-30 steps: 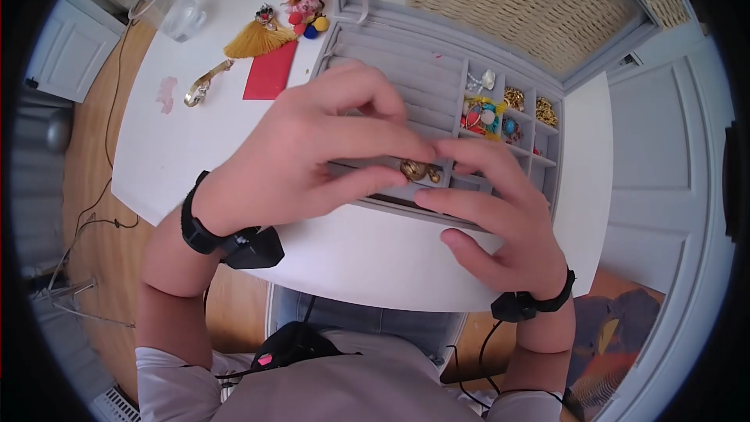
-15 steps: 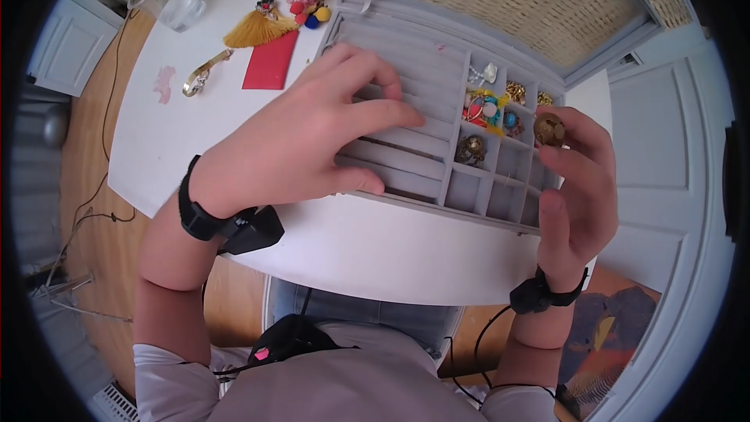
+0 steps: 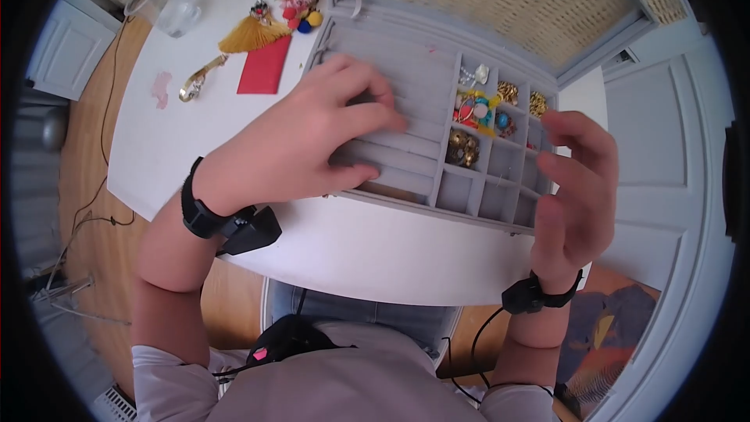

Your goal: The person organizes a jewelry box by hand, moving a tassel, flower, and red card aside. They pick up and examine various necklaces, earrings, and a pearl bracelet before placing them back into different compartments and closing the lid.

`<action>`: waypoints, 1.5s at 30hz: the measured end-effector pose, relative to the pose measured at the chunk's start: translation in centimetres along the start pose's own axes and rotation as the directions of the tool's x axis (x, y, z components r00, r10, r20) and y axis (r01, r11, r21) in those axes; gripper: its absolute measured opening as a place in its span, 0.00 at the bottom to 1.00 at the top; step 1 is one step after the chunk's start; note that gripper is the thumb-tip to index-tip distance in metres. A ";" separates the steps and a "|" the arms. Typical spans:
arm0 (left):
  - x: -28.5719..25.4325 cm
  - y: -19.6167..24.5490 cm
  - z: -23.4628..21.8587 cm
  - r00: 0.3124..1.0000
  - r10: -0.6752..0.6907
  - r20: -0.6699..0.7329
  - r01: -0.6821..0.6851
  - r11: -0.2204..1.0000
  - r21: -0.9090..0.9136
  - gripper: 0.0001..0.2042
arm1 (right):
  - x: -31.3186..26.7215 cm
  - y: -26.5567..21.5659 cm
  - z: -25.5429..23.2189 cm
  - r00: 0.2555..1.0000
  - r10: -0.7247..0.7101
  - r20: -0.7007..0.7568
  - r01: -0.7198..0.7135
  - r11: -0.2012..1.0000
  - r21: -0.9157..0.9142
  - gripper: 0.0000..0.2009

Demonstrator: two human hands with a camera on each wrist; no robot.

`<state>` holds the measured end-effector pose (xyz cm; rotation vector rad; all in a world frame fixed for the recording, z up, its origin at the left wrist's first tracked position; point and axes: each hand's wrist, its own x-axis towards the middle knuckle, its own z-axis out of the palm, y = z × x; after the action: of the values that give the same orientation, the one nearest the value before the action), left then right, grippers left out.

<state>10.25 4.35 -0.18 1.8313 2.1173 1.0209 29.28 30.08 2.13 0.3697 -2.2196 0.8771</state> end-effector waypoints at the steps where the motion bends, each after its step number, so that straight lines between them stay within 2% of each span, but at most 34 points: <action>1: 0.0 -0.2 0.0 1.000 0.008 -0.005 -0.008 1.000 0.012 0.27 | 0.0 0.0 0.0 1.000 0.029 -0.006 -0.029 1.000 0.006 0.15; 8: -0.4 -0.7 0.2 1.000 -0.004 -0.012 0.005 0.997 0.071 0.24 | -0.6 0.1 0.5 0.993 0.110 -0.045 -0.109 0.994 0.020 0.15; 10: -0.1 -1.0 -0.4 1.000 -0.005 -0.028 0.009 0.993 0.120 0.22 | -0.3 -0.4 0.5 0.997 0.083 0.003 -0.083 0.996 -0.040 0.16; 12: -0.3 -1.7 -0.8 0.991 0.002 -0.137 0.005 0.999 0.045 0.18 | -0.4 -0.6 0.7 0.998 0.061 0.011 -0.060 0.998 -0.011 0.15; 13: -0.2 -2.2 -1.8 0.973 -0.028 -0.227 0.033 0.999 0.020 0.13 | -0.4 -0.6 0.7 0.995 0.097 0.024 -0.097 0.995 -0.029 0.15; 14: -0.4 -3.0 -2.8 0.970 -0.029 -0.243 0.041 0.998 0.046 0.13 | -0.4 -0.6 0.8 0.990 0.137 0.036 -0.135 0.989 -0.053 0.15; 15: -0.7 -4.0 -3.6 0.896 -0.148 -0.419 0.165 0.986 0.003 0.12 | -0.3 -0.6 0.9 0.986 0.166 0.036 -0.164 0.985 -0.044 0.14; 16: -0.8 -5.1 -4.3 0.778 -0.257 -0.573 0.269 0.961 -0.067 0.11 | -0.2 -0.5 1.0 0.988 0.150 0.033 -0.149 0.988 -0.038 0.14; 17: -1.1 -6.4 -5.1 0.775 -0.254 -0.579 0.270 0.961 -0.060 0.11 | -0.3 -0.3 1.0 0.984 0.174 0.046 -0.171 0.984 -0.048 0.14; 19: -2.2 -8.5 -6.3 0.701 -0.193 -0.687 0.458 0.860 0.225 0.11 | -0.4 -0.4 1.2 0.977 0.200 0.069 -0.197 0.979 -0.054 0.14; 20: -2.5 -9.2 -6.4 0.699 -0.208 -0.684 0.468 0.856 0.218 0.11 | -0.4 -0.4 1.3 0.976 0.205 0.077 -0.201 0.978 -0.056 0.14; 22: -3.1 -10.1 -6.1 0.734 -0.170 -0.658 0.519 0.765 0.381 0.12 | -0.7 -0.7 1.5 0.971 0.219 0.096 -0.215 0.975 -0.056 0.14; 24: -2.7 -10.3 -5.2 0.736 -0.214 -0.642 0.514 0.794 0.325 0.13 | -0.4 -0.9 1.5 0.971 0.202 0.128 -0.193 0.978 -0.080 0.13; 26: -2.1 -9.6 -4.3 0.812 -0.153 -0.564 0.439 0.796 0.416 0.13 | -0.3 -1.0 1.6 0.970 0.200 0.137 -0.193 0.979 -0.067 0.13; 30: -2.0 -9.6 -2.5 0.807 -0.201 -0.555 0.442 0.828 0.343 0.17 | -0.3 -0.6 1.8 0.965 0.214 0.151 -0.213 0.977 -0.025 0.13; 33: -1.7 -9.0 -3.0 0.814 -0.224 -0.536 0.440 0.840 0.318 0.14 | -0.3 -0.3 1.8 0.966 0.190 0.177 -0.182 0.981 -0.060 0.14; 35: -1.8 -8.7 -2.9 0.817 -0.242 -0.523 0.439 0.849 0.293 0.13 | -0.5 -0.6 1.9 0.956 0.221 0.191 -0.215 0.975 -0.052 0.14; 38: -1.6 -8.6 -3.4 0.838 -0.182 -0.515 0.390 0.859 0.331 0.10 | -0.2 -1.0 2.2 0.951 0.234 0.204 -0.231 0.972 -0.035 0.14; 40: -1.4 -8.2 -3.9 0.834 -0.318 -0.450 0.464 0.846 0.264 0.10 | 0.2 -0.9 2.1 0.955 0.222 0.198 -0.221 0.975 -0.029 0.13; 43: -1.4 -8.0 -3.6 0.829 -0.219 -0.514 0.397 0.878 0.266 0.11 | 0.2 -0.5 2.3 0.950 0.234 0.206 -0.233 0.972 -0.032 0.13; 45: -1.4 -8.2 -4.1 0.850 -0.203 -0.487 0.373 0.883 0.284 0.11 | 0.3 -0.4 2.2 0.952 0.229 0.205 -0.223 0.973 -0.053 0.13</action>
<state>1.73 1.38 -2.34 1.4153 2.9339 1.0998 28.11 28.29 1.33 0.2039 -2.5044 0.9617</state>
